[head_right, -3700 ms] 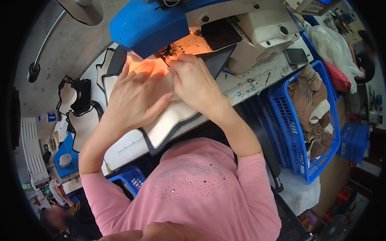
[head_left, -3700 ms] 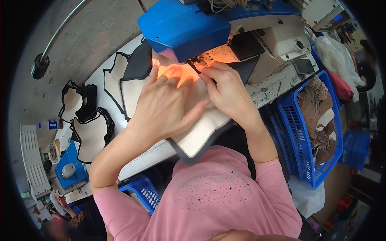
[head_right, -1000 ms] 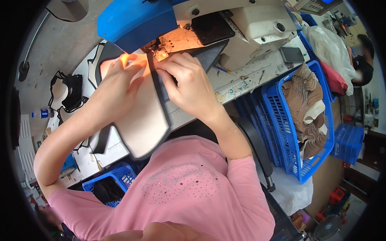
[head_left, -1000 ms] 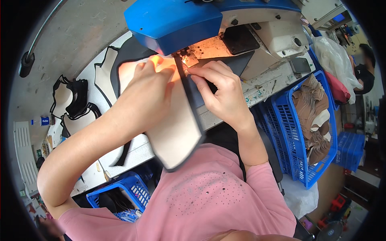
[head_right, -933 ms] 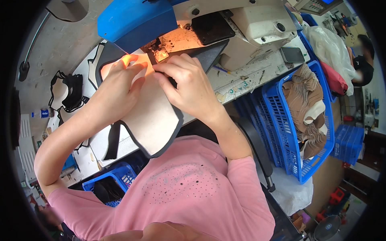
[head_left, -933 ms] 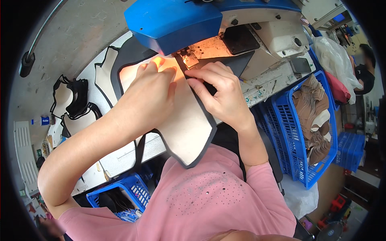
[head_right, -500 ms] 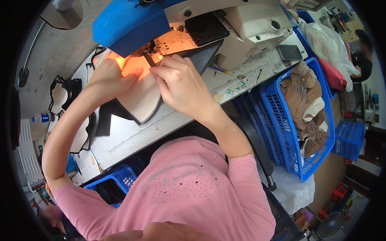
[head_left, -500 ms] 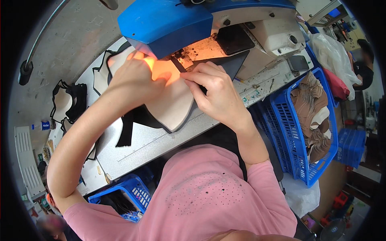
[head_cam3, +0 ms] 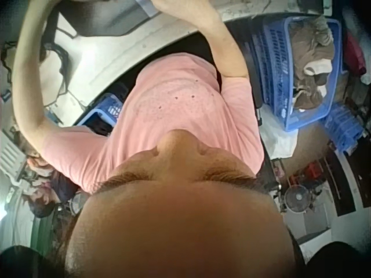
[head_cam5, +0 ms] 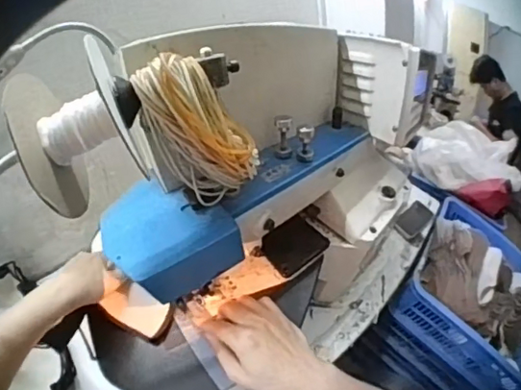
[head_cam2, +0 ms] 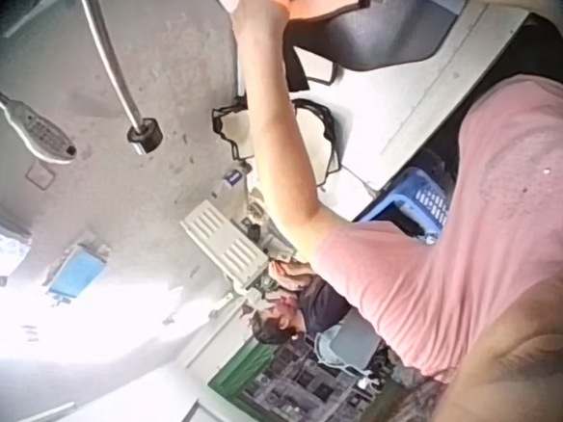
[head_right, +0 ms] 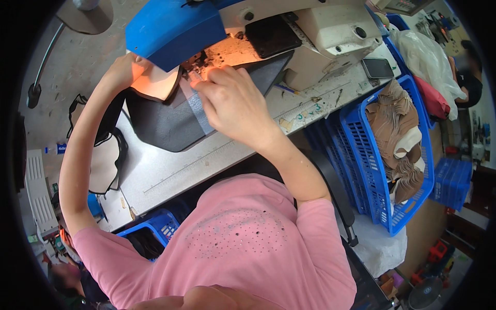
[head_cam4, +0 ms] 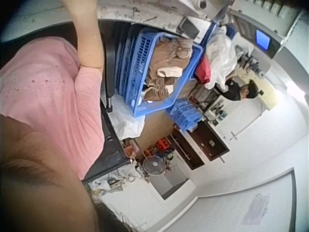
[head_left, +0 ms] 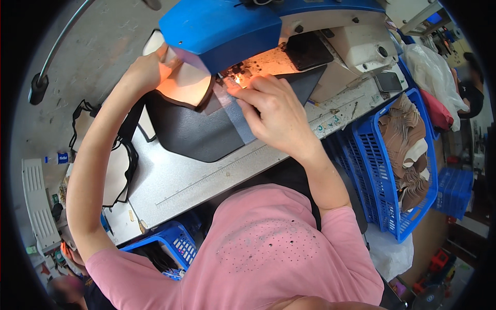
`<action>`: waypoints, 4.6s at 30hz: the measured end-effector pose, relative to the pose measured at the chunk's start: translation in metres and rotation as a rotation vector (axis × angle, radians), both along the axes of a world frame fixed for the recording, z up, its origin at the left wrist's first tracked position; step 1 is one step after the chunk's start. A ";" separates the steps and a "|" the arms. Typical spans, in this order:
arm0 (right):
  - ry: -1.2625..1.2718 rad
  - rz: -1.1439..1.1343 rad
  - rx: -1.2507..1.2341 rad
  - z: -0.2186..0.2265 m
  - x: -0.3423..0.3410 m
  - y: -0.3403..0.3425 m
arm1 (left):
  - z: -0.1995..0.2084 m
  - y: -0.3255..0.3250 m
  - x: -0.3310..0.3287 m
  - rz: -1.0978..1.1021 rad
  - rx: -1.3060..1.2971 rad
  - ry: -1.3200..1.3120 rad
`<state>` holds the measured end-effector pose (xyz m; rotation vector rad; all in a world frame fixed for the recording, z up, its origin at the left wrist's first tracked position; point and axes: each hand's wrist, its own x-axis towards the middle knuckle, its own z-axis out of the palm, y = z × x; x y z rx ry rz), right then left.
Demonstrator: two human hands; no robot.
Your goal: The person sews the edges of multiple beige fabric pieces with black trim using a sewing machine. They feed each piece through the machine one by one, guiding the fabric with both hands. After sewing, the person stacks the finished pieces and secures the stack with a rubber band.
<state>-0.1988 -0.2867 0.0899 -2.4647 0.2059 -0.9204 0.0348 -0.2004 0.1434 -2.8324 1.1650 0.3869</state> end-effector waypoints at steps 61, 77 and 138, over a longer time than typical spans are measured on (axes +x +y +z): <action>-0.108 0.116 0.251 0.006 0.004 0.008 | -0.001 0.125 -0.099 -0.433 -0.911 0.465; 0.151 -0.018 0.045 0.020 -0.013 0.020 | -0.039 0.071 -0.165 -0.489 -0.555 -0.271; -0.012 -0.056 0.233 0.009 -0.018 0.002 | -0.019 0.037 -0.079 -0.626 -0.565 -0.274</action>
